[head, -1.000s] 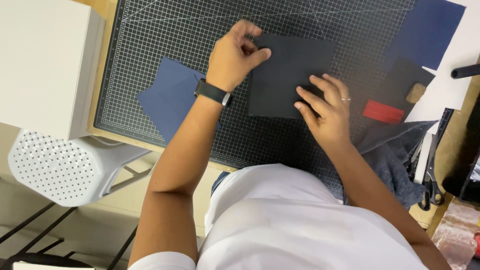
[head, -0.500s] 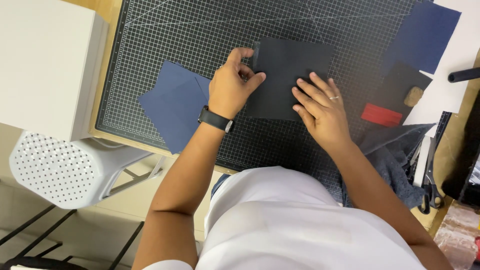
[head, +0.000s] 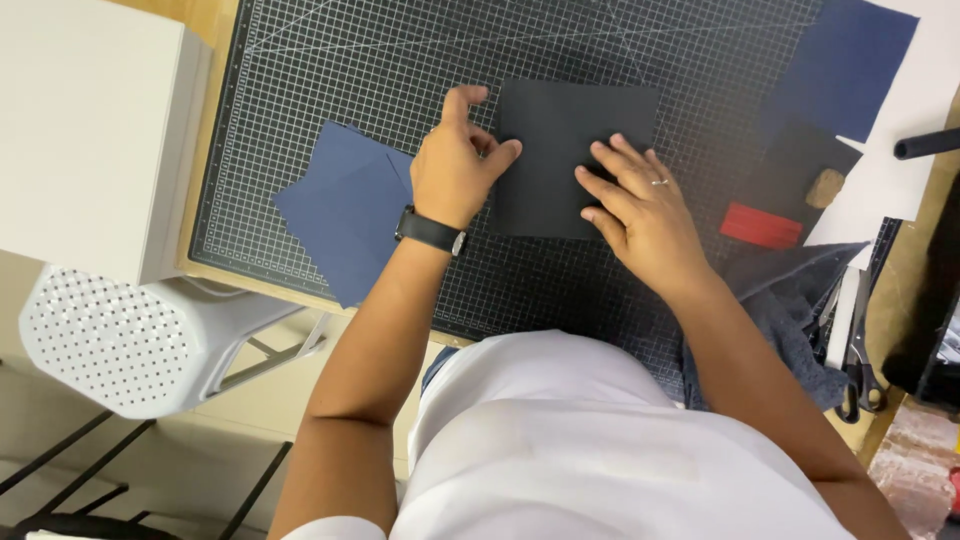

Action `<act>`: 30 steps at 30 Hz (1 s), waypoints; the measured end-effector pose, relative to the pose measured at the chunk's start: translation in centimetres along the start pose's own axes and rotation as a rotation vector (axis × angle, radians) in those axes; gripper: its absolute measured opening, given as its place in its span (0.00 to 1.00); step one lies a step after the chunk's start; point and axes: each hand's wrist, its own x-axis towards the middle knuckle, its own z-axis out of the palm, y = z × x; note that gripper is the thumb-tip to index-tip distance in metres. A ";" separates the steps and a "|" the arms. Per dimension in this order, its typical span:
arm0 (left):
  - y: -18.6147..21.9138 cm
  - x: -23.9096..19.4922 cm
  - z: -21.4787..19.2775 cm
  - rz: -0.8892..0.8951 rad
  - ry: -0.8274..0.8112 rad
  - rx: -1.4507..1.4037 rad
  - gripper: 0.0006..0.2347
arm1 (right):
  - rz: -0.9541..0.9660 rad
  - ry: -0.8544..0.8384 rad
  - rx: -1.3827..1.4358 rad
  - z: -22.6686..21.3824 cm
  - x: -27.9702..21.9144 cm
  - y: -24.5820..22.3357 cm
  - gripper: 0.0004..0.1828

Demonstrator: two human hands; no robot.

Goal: Applying glue to a panel and wrapping a box with paper

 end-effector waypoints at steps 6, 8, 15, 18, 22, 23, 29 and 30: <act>-0.9 0.5 0.1 0.086 0.093 0.105 0.22 | 0.029 -0.117 0.007 -0.9 0.8 0.0 0.26; -0.8 0.9 0.4 0.101 0.117 0.078 0.23 | 0.024 -0.137 0.004 -1.0 1.0 0.1 0.27; -0.5 4.0 3.5 0.114 0.097 -0.125 0.39 | -0.014 -0.221 -0.023 -1.1 1.6 1.0 0.29; -0.8 5.1 4.9 0.165 0.108 -0.083 0.40 | -0.009 -0.227 -0.016 -1.2 1.9 1.1 0.31; -1.9 5.4 4.8 0.196 0.131 -0.175 0.36 | 0.015 -0.183 -0.009 -1.3 1.7 1.2 0.34; -2.0 5.3 4.6 0.172 0.131 -0.189 0.34 | 0.042 -0.192 0.010 -1.5 1.8 1.1 0.36; -1.1 4.3 5.2 0.353 0.271 0.284 0.27 | 0.134 -0.193 0.046 -1.6 1.9 1.9 0.46; -0.4 3.8 5.4 0.402 0.268 0.491 0.33 | 0.126 -0.177 0.053 -1.5 1.9 2.1 0.49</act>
